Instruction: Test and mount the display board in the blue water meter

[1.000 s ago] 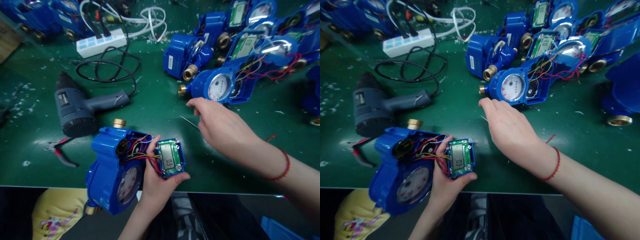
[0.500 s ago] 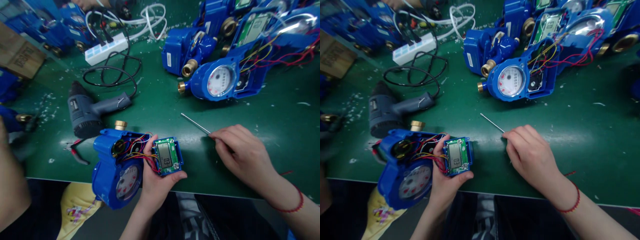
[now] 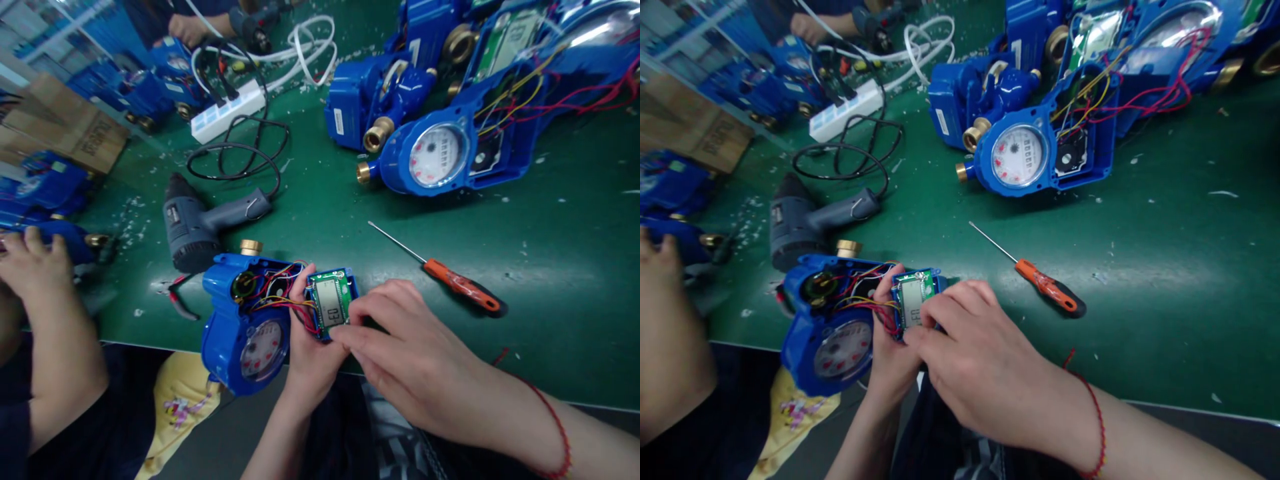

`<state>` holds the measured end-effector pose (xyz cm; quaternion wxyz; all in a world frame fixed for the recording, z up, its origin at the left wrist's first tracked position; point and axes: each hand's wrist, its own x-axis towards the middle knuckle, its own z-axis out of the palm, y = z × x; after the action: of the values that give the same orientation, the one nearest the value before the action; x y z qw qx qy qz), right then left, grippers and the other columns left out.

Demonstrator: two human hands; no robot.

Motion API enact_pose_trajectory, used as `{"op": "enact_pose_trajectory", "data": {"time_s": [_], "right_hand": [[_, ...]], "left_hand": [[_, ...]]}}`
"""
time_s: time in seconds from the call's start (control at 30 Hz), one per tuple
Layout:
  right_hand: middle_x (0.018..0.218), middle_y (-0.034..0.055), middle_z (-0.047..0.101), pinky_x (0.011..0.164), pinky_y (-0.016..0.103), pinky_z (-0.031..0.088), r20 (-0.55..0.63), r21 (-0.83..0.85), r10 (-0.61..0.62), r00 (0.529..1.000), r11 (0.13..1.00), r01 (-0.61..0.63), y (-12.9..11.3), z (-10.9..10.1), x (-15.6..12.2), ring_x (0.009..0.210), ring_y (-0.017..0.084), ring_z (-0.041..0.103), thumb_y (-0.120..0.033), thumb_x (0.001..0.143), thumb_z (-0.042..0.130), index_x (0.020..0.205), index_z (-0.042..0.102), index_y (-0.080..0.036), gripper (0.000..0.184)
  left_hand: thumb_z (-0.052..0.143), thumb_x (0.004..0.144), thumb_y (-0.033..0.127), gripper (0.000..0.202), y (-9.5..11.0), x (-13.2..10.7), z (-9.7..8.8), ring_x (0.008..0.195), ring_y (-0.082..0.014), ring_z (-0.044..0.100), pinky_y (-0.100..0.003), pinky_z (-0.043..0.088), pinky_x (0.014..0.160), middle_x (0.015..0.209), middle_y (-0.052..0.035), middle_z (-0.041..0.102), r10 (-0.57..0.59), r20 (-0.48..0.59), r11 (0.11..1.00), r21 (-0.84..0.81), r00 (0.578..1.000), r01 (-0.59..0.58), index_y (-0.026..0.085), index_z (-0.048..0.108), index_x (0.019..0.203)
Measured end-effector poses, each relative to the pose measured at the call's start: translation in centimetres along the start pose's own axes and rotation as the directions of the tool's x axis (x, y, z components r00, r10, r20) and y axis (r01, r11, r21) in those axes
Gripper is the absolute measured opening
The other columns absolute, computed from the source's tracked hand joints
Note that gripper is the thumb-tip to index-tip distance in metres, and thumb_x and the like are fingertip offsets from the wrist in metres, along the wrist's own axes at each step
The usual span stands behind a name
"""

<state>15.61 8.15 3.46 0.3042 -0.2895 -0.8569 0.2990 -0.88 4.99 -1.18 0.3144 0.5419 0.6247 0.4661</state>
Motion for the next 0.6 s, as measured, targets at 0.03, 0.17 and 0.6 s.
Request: {"op": "enact_pose_trajectory", "data": {"time_s": [0.03, 0.17, 0.6], "right_hand": [[0.097, 0.0081, 0.055, 0.084, 0.040, 0.034, 0.017, -0.019, -0.002, 1.000, 1.000, 0.002, -0.2, 0.5, 0.1, 0.093, 0.023, 0.044, -0.008, 0.091, 0.045, 0.100, 0.065, -0.011, 0.022], [0.095, 0.0091, 0.056, 0.086, 0.043, 0.030, 0.003, -0.177, 0.013, 1.000, 0.984, -0.012, -0.8, 1.4, 0.5, 0.092, 0.025, 0.043, -0.009, 0.088, 0.047, 0.092, 0.064, -0.011, 0.018], [0.085, 0.0023, 0.048, 0.071, 0.030, 0.037, -0.261, 0.288, 0.235, 0.936, 0.945, -0.156, -1.2, 1.1, 0.6, 0.084, 0.015, 0.046, -0.010, 0.089, 0.045, 0.085, 0.050, -0.017, 0.009]], "left_hand": [[0.076, 0.073, 0.032, 0.075, 0.1, 0.0, 0.1, 0.127, -0.0256, 0.049, -0.041, 0.038, 0.108, 0.143, -0.0060, 0.044, 0.006, -0.011, 1.000, 0.014, 1.000, -0.006, 0.031, 0.040, 0.138], [0.078, 0.068, 0.027, 0.077, 0.8, 0.2, 0.3, 0.127, -0.0259, 0.050, -0.039, 0.040, 0.106, 0.138, -0.0065, 0.049, -0.025, -0.024, 1.000, 0.001, 0.999, 0.025, 0.028, 0.041, 0.135], [0.086, 0.059, 0.045, 0.094, 0.4, 0.1, 0.3, 0.114, -0.0279, 0.060, -0.040, 0.050, 0.095, 0.140, -0.0093, 0.050, -0.126, 0.028, 0.972, -0.198, 0.992, 0.129, 0.029, 0.037, 0.137]]}}
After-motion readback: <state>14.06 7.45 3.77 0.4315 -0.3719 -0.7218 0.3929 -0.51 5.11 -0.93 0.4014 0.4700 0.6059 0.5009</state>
